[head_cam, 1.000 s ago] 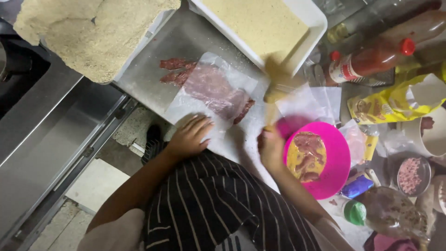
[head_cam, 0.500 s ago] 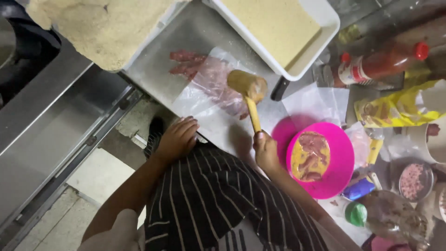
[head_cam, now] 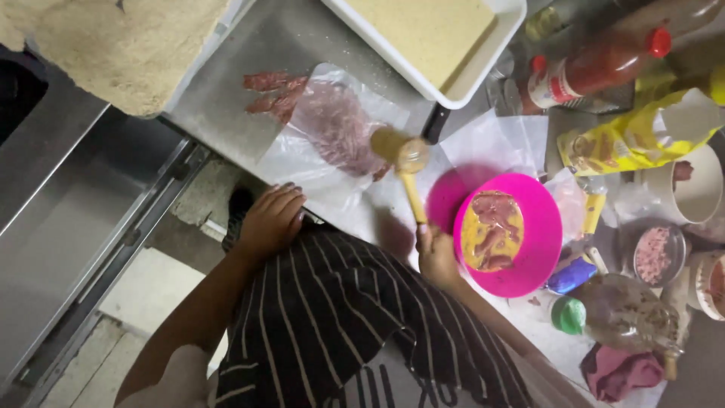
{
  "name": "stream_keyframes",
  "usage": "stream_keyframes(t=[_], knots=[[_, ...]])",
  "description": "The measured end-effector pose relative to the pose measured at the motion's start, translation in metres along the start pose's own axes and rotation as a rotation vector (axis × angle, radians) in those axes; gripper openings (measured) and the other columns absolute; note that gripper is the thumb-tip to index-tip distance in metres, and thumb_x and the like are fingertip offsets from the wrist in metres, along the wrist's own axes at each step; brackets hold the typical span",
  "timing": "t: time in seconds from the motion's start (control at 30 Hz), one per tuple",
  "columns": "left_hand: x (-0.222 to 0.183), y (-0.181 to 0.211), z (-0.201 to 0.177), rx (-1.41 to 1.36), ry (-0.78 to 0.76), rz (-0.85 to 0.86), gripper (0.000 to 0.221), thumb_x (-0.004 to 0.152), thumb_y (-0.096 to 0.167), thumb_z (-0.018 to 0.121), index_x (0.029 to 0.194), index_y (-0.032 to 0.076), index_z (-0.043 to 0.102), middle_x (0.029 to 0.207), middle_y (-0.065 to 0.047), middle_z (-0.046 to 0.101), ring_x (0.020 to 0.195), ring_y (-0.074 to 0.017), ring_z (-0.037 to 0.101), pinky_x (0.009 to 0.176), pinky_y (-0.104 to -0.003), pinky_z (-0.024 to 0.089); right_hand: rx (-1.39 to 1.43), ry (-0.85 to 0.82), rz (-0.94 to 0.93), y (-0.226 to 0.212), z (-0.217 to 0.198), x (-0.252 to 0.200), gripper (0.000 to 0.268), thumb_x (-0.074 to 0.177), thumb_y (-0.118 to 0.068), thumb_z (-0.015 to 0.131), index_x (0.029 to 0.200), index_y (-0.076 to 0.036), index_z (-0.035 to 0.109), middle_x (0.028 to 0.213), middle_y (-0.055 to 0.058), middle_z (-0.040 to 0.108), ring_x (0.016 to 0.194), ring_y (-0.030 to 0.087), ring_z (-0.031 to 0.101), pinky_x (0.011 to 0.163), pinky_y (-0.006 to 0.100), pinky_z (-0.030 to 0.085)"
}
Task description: Pounding pieces of meat with a mallet to tenderize them, seasoning them with salt and pepper, and placing them into a bowl of egg wash.
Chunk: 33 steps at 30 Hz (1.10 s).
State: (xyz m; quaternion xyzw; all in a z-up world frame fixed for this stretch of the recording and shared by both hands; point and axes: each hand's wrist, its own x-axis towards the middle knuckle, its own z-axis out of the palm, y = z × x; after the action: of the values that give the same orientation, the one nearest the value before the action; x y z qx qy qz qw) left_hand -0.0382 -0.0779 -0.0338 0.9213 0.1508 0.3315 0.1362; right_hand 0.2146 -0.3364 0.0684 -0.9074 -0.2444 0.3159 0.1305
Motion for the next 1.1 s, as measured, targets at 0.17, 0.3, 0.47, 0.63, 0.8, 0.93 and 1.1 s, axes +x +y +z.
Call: stream_keyframes(t=[0.17,0.3,0.47,0.63,0.8,0.93,1.1], knots=[[0.004,-0.006,0.006,0.025,-0.01,0.011,0.03,0.1,0.034,0.06,0.116,0.012,0.071,0.119,-0.008,0.073,0.115,-0.026,0.069,0.107,-0.044,0.052,0.014,-0.01,-0.019,-0.04,-0.029,-0.032,0.06,0.107,-0.051,0.044,0.081,-0.003,0.069,0.076,0.022,0.074,0.087,0.047,0.072,0.08,0.055,0.053],[0.018,-0.007,0.005,0.069,0.031,0.072,0.035,0.1,0.04,0.057,0.12,0.015,0.07,0.116,-0.007,0.071,0.113,-0.0268,0.068,0.103,-0.046,0.052,0.054,-0.011,0.073,0.008,-0.003,-0.02,0.064,0.108,-0.052,0.041,0.077,-0.004,0.068,0.074,0.022,0.072,0.084,0.041,0.071,0.08,0.052,0.052],[0.077,0.01,0.014,0.115,0.007,0.21,0.056,0.076,0.034,0.076,0.13,0.019,0.068,0.13,-0.008,0.067,0.122,-0.0298,0.062,0.11,-0.052,0.046,0.276,0.064,-0.117,0.008,-0.036,-0.031,0.061,0.111,-0.044,0.038,0.068,-0.008,0.061,0.059,0.01,0.061,0.063,0.029,0.062,0.065,0.042,0.051],[0.174,0.035,-0.028,-0.472,-0.415,-0.383,0.022,0.093,0.018,0.064,0.105,0.006,0.077,0.099,-0.019,0.077,0.104,-0.0405,0.072,0.094,-0.053,0.054,0.462,0.326,-0.176,-0.021,-0.067,-0.037,0.061,0.114,-0.04,0.034,0.067,-0.011,0.06,0.055,0.009,0.058,0.055,0.024,0.06,0.053,0.032,0.048],[0.207,0.014,0.004,-0.78,-0.095,-0.687,0.028,0.098,0.029,0.062,0.105,0.006,0.077,0.09,-0.013,0.073,0.091,-0.0264,0.07,0.082,-0.04,0.052,0.758,0.369,-0.239,-0.017,-0.071,-0.047,0.057,0.114,-0.042,0.033,0.067,-0.017,0.051,0.05,0.0,0.046,0.04,0.011,0.052,0.035,0.021,0.039],[0.215,0.072,-0.011,-0.617,-0.286,-0.285,0.031,0.091,0.009,0.067,0.12,0.006,0.075,0.12,-0.025,0.072,0.104,-0.0527,0.067,0.089,-0.061,0.051,0.707,0.385,-0.356,-0.019,-0.073,-0.039,0.065,0.114,-0.039,0.028,0.06,-0.013,0.053,0.042,0.002,0.045,0.035,0.012,0.051,0.033,0.021,0.035],[0.166,0.089,0.039,-0.205,-0.773,0.031,0.097,0.082,0.055,0.076,0.158,0.007,0.037,0.161,-0.017,0.04,0.151,-0.0375,0.031,0.122,-0.058,0.022,0.366,0.398,-0.338,-0.012,-0.032,-0.013,0.063,0.11,-0.034,0.028,0.067,-0.005,0.064,0.056,0.018,0.057,0.056,0.036,0.057,0.057,0.044,0.043]])
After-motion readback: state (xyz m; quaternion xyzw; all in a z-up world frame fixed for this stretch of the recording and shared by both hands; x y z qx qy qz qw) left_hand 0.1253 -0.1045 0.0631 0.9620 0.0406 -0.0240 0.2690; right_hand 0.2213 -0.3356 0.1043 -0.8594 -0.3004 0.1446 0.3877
